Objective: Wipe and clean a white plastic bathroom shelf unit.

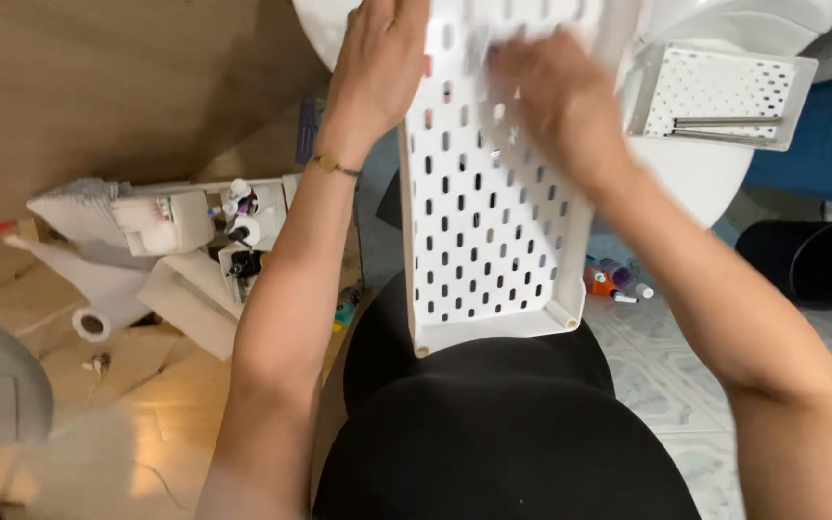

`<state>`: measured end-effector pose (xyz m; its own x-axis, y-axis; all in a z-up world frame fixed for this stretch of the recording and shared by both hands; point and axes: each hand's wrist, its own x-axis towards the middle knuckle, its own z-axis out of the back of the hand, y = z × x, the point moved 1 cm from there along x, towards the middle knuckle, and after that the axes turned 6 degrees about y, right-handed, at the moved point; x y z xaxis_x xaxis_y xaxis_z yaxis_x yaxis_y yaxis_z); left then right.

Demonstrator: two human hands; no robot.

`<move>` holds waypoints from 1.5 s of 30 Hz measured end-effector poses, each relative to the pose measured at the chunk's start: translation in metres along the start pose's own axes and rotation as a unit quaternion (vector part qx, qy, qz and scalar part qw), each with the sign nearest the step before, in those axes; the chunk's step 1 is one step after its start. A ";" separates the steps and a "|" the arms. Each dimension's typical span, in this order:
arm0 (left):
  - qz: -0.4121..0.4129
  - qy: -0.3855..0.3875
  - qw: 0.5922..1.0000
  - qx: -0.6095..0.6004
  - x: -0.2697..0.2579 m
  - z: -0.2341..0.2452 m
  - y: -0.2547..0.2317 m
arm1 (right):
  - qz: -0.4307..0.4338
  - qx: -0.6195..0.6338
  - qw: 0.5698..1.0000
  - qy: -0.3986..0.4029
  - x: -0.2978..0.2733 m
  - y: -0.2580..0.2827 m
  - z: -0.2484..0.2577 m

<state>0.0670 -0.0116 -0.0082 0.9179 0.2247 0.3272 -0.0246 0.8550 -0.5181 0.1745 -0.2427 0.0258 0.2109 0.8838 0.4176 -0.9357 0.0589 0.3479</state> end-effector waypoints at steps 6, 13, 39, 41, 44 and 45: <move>0.142 0.017 0.967 -0.210 -0.007 0.021 -0.009 | 0.059 0.129 0.967 0.211 -0.097 0.078 -0.002; 0.229 0.059 0.943 -0.233 0.002 0.020 -0.014 | 0.037 0.213 0.929 0.301 -0.101 0.066 0.005; 0.234 0.024 0.948 -0.214 -0.024 0.037 -0.001 | -0.081 0.022 0.983 0.162 -0.148 0.083 -0.013; 0.216 0.014 0.953 -0.214 -0.016 0.043 -0.009 | -0.103 0.043 0.962 0.247 -0.158 0.092 -0.004; 0.178 0.010 0.956 -0.234 -0.020 0.035 0.009 | -0.113 0.070 0.959 0.248 -0.124 0.081 0.028; 0.179 0.014 0.955 -0.237 -0.021 0.030 0.009 | -0.118 0.071 0.958 0.251 -0.118 0.066 0.027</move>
<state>0.0353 0.0056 0.0041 0.8946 0.4448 0.0432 -0.1636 0.4159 -0.8946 0.0957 -0.3556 0.0219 0.2155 0.9677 -0.1310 -0.8233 0.2522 0.5085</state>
